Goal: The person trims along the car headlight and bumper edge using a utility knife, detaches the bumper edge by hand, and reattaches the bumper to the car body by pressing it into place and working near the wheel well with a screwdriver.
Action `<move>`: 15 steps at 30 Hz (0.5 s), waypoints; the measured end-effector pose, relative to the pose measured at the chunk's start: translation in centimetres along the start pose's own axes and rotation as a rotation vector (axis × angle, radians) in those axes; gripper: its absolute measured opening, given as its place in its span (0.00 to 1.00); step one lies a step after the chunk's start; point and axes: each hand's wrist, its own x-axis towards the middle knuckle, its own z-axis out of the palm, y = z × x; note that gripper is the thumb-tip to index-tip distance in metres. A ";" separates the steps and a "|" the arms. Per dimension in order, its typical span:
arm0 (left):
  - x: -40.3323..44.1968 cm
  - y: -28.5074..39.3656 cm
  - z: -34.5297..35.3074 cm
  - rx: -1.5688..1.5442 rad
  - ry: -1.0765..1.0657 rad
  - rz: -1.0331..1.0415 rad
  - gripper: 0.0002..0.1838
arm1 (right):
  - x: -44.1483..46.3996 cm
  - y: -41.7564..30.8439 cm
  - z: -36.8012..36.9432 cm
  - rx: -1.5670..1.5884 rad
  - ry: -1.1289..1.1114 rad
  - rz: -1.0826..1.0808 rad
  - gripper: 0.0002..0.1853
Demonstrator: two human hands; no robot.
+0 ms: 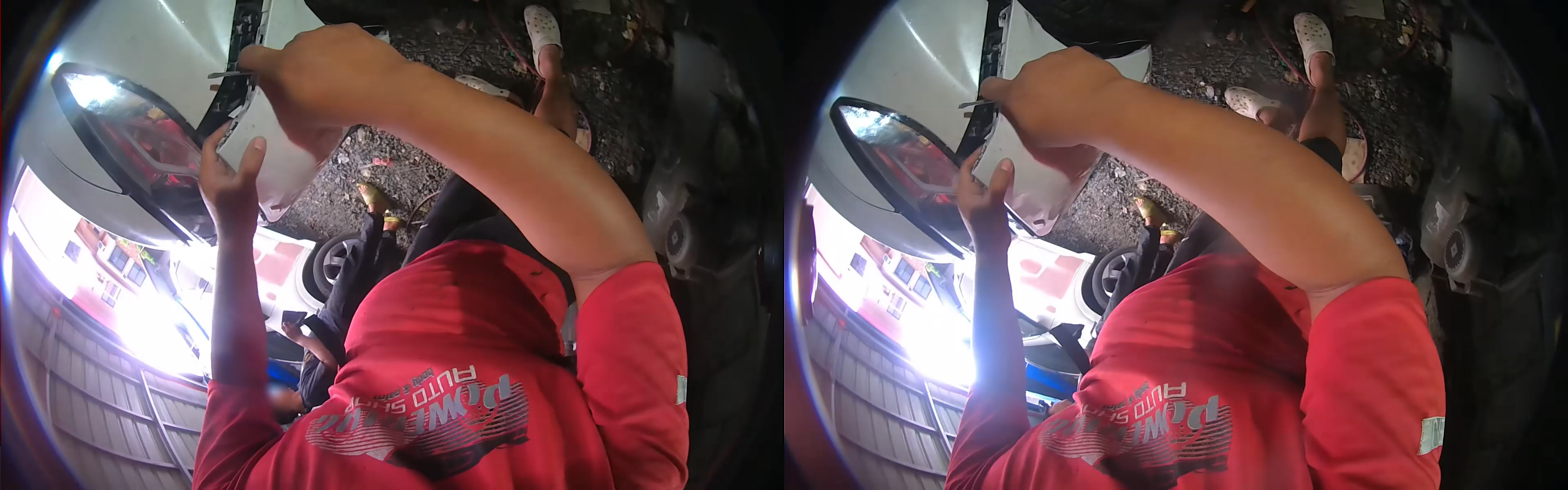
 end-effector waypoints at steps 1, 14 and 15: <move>0.0 -0.3 0.2 0.032 0.047 0.021 0.36 | 0.3 -0.1 0.3 0.003 0.001 0.000 0.28; 0.2 -1.2 -0.8 -0.417 -0.143 -0.164 0.50 | 0.7 0.0 1.5 0.120 0.089 0.039 0.21; 0.1 -1.3 -0.9 -0.419 -0.139 -0.163 0.50 | 0.5 -0.2 1.3 0.103 0.063 0.051 0.20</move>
